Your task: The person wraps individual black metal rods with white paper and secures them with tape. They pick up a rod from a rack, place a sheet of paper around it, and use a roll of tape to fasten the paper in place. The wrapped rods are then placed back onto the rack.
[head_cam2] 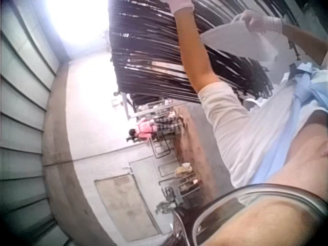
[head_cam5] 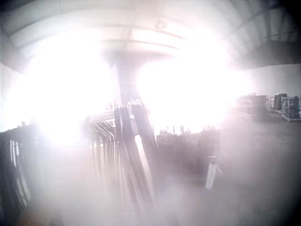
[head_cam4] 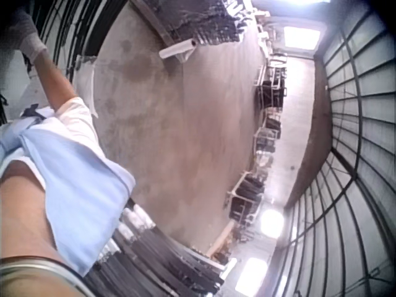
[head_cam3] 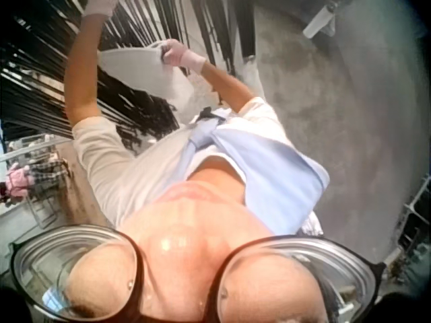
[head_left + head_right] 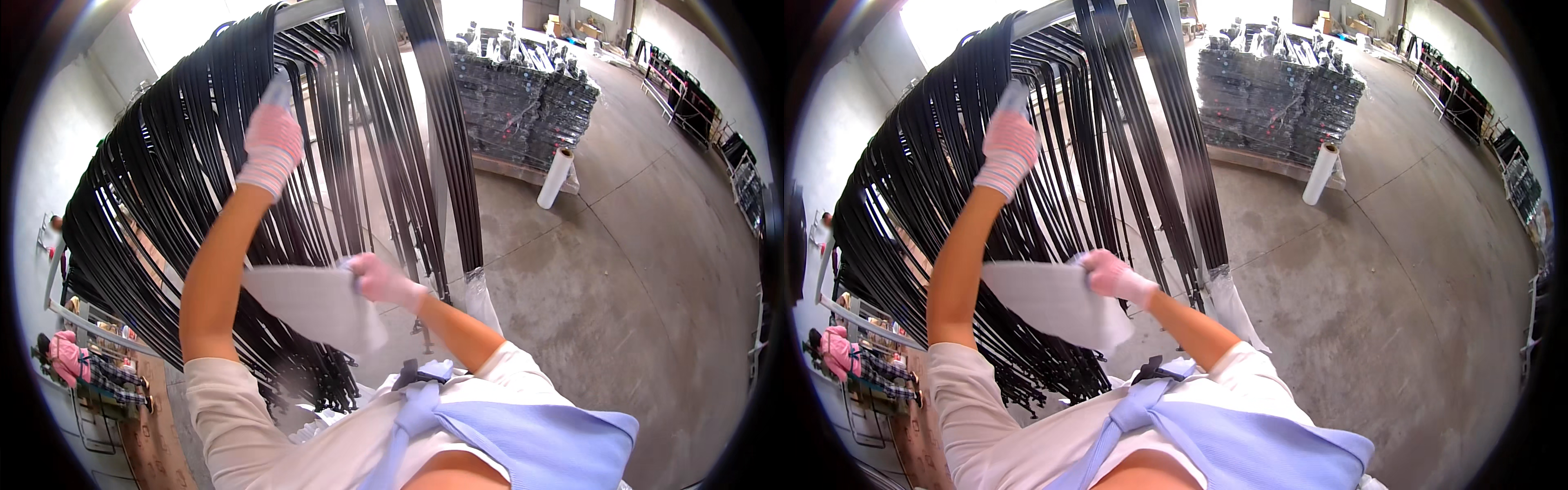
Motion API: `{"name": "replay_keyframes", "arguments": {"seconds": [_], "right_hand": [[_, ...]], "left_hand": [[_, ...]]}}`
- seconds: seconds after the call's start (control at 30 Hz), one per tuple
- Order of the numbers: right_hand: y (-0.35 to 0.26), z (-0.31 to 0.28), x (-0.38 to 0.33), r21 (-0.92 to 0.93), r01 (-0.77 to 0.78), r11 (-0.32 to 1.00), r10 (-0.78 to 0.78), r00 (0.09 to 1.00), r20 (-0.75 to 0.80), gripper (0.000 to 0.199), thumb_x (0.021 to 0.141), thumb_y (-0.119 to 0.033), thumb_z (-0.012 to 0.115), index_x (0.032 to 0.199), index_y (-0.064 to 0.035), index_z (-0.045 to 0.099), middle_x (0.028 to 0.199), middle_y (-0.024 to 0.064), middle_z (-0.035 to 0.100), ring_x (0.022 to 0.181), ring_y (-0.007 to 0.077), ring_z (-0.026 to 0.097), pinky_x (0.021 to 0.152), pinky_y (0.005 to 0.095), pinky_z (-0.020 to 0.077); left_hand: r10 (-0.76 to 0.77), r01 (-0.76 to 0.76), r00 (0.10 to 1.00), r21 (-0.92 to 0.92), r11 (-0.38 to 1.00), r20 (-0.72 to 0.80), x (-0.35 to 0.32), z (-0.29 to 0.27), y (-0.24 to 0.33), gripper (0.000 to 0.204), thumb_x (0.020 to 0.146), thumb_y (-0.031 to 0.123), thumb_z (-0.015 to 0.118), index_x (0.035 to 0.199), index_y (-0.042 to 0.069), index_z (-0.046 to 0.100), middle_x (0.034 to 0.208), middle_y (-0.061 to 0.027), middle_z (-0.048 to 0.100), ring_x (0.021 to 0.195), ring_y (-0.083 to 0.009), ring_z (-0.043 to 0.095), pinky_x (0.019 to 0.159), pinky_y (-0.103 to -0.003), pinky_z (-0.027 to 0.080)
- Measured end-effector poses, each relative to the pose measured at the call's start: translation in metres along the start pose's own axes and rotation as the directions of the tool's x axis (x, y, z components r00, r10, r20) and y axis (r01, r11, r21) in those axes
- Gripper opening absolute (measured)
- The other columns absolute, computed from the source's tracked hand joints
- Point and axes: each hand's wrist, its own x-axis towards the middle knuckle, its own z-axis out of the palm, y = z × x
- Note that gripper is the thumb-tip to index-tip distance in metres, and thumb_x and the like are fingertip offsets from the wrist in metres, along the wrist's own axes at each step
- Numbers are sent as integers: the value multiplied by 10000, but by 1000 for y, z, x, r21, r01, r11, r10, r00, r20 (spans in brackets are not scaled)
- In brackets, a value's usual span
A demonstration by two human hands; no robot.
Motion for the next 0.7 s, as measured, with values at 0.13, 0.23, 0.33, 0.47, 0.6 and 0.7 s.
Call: {"name": "replay_keyframes", "arguments": {"seconds": [0.13, 0.23, 0.33, 0.47, 0.6, 0.7], "right_hand": [[10, -33, -97, -272, -21, 962, 4, 998, -62, 99, 529, -34, 437, 589, 23, 491, 548, 186, 465, 493, 269, 454, 487, 351, 392], [23, -36, -147, -224, -230, 947, 218, 973, -78, 143, 532, -57, 460, 631, 23, 525, 535, 141, 472, 471, 183, 421, 461, 312, 379], [28, -44, -180, -18, -480, 877, 474, 871, -131, 215, 598, -157, 491, 716, 9, 561, 649, 173, 551, 615, 295, 519, 575, 349, 423], [33, -49, -196, -118, -448, 886, 430, 890, -153, 347, 683, -316, 568, 833, -3, 579, 657, 143, 557, 607, 233, 518, 589, 325, 421], [48, -45, -210, 62, -376, 924, 381, 917, -119, 315, 748, -305, 589, 879, -19, 595, 622, 20, 528, 574, 108, 452, 549, 262, 391], [76, -56, -215, 24, -562, 827, 562, 827, 5, 188, 770, -190, 591, 891, -48, 612, 610, -64, 510, 557, 44, 408, 526, 220, 375]], "left_hand": [[459, -68, 723, -608, 791, 516, -28, -54, 56, 568, 787, 451, 468, 1237, 123, 352, 1256, -126, 379, 1156, -219, 369, 977, -359, 265], [529, 637, 742, -679, -364, 413, -60, -44, 123, 897, 704, 428, 586, 1323, 46, 61, 1346, -218, 148, 1268, -298, 88, 1033, -352, 86], [365, 466, 840, -189, -864, 402, -62, -74, 176, 813, 673, 332, 668, 1284, 35, 221, 1234, -148, 369, 1174, -229, 314, 986, -337, 225], [218, 181, 916, 140, -974, 337, -82, -36, 246, 398, 734, 123, 615, 1106, 57, 491, 993, -35, 579, 954, -117, 526, 831, -240, 398], [316, 338, 883, -4, -941, 349, -71, -48, 278, 273, 752, 120, 592, 1016, 57, 559, 896, -34, 603, 804, -124, 571, 746, -240, 442], [289, 319, 878, -17, -947, 382, -82, -60, 295, 275, 759, 124, 575, 1028, 65, 561, 855, -14, 608, 732, -114, 560, 693, -239, 443]]}}
